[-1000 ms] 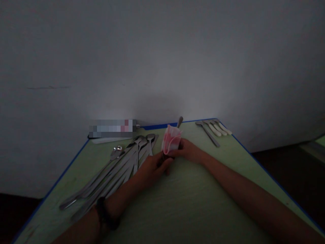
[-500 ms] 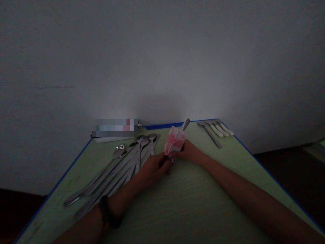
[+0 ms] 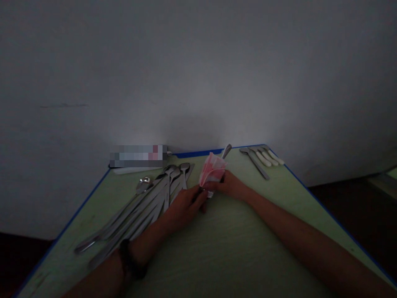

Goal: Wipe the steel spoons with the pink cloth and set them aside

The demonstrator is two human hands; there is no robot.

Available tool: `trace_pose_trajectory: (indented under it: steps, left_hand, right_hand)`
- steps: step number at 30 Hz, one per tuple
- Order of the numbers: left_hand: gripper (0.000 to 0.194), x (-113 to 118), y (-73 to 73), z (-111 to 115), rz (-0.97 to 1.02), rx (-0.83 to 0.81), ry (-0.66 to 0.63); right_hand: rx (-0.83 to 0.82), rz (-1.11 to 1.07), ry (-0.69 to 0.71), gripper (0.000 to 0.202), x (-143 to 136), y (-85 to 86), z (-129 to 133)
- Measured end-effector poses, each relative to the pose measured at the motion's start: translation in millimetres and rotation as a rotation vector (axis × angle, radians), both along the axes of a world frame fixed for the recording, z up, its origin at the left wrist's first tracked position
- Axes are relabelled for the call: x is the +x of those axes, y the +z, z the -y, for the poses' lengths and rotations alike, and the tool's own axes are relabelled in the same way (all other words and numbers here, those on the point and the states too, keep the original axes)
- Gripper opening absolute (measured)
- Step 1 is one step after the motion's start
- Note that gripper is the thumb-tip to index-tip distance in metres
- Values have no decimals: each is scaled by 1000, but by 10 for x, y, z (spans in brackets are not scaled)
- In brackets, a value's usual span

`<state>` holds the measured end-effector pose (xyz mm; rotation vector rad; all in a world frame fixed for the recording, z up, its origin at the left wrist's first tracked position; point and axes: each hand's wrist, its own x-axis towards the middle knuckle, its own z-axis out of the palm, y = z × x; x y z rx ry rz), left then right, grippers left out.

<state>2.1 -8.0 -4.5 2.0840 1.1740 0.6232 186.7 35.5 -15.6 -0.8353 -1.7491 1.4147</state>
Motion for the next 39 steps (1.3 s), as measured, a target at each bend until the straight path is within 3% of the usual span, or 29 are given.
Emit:
trace_pose_trajectory:
  steps: [12,15,19,21,26,33,36,39]
  left_hand:
    - [29,-4,-12,-21,-15,-1,14]
    - [31,3,-5,-24,-29,2,49]
    - [39,9,2,-9,-48,0,79]
    - [40,11,8,-1,-56,-6,73]
    - [38,18,42,-1,-51,-21,41]
    - [29,6,-12,-35,46,-59,50]
    - [29,5,-22,-37,72,-92,72]
    - [32,8,1,-29,81,-96,99]
  right_hand:
    - [16,-50,-42,27,-32,-40,11]
    - [-50,-205,-148,27,-54,-88,-15]
    - [-205,-545,-400,29,-35,-130,-152]
    - [-218,-600,-482,31,-4,-122,-219]
    - [-194,-500,-517,34,15,-78,-173]
    - [21,-71,-291,27,-130,-16,107]
    - [53,-44,-287,28,-135,-21,99]
    - [-1,-116,-366,32,-78,-62,0]
